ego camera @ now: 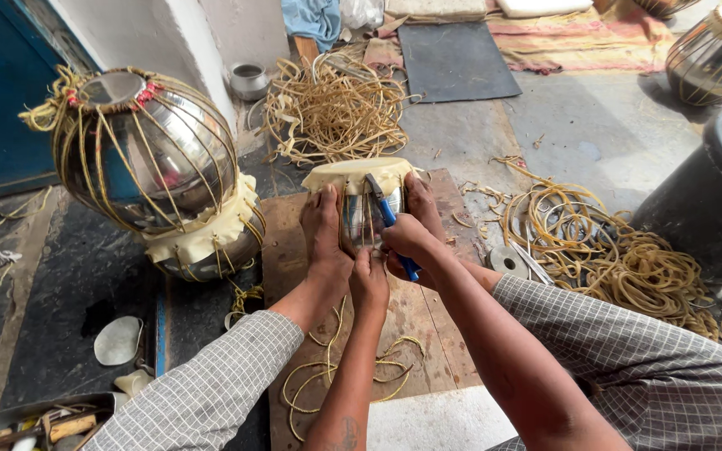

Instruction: The person secures a drumhead to a metal drum body using cord and pliers. They work with another person to pull the cord through holes and tighten it, creating a lattice of tension ropes around the instrument.

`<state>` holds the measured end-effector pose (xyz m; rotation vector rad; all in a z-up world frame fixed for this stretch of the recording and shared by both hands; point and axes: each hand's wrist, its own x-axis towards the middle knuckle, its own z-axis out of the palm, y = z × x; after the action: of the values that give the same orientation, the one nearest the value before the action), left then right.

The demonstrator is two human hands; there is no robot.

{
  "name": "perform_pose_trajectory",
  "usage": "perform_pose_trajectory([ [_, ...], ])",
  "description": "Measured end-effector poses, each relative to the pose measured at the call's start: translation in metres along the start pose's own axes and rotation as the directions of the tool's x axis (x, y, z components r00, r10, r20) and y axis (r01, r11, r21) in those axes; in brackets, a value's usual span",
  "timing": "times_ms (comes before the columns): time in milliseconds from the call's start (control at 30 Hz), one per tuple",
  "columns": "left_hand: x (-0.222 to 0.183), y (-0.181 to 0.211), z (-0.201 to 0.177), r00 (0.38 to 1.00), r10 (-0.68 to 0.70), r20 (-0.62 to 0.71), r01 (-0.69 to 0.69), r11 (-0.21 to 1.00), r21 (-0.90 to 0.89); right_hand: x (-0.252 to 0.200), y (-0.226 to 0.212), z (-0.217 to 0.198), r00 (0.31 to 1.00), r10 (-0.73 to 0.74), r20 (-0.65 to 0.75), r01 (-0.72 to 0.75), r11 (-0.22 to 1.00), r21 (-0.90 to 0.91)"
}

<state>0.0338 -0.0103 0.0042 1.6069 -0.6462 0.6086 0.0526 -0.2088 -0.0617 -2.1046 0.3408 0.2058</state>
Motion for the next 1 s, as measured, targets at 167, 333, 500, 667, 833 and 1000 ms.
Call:
perform_pose_trajectory([
  [167, -0.005, -0.007, -0.004, 0.942, 0.328, 0.076, -0.337, 0.915, 0.22, -0.037, -0.021, -0.001, 0.995, 0.038, 0.096, -0.066, 0.951, 0.304],
  [333, -0.006, 0.001, -0.001, 0.958, 0.265, 0.114, -0.285, 0.929, 0.234, -0.058, -0.025, -0.008, 0.993, -0.03, 0.114, -0.019, 0.914, 0.406],
  [500, -0.011, 0.015, -0.007, 0.946, 0.271, 0.177, -0.299, 0.941, 0.156, -0.056, -0.01, 0.003, 0.997, -0.051, -0.058, 0.054, 0.997, 0.053],
  [667, -0.004, 0.019, -0.005, 0.957, 0.201, 0.208, -0.249, 0.938, 0.241, -0.053, -0.007, -0.002, 0.993, -0.063, -0.102, 0.051, 0.992, -0.113],
  [833, -0.015, 0.01, -0.005, 0.965, 0.212, 0.155, -0.241, 0.949, 0.204, -0.097, 0.065, -0.005, 0.989, -0.142, 0.038, 0.146, 0.927, -0.346],
  [1000, -0.018, -0.019, 0.008, 0.997, -0.055, -0.06, 0.055, 0.998, 0.004, -0.152, 0.183, 0.007, 0.873, 0.09, 0.48, 0.035, 0.969, -0.244],
])
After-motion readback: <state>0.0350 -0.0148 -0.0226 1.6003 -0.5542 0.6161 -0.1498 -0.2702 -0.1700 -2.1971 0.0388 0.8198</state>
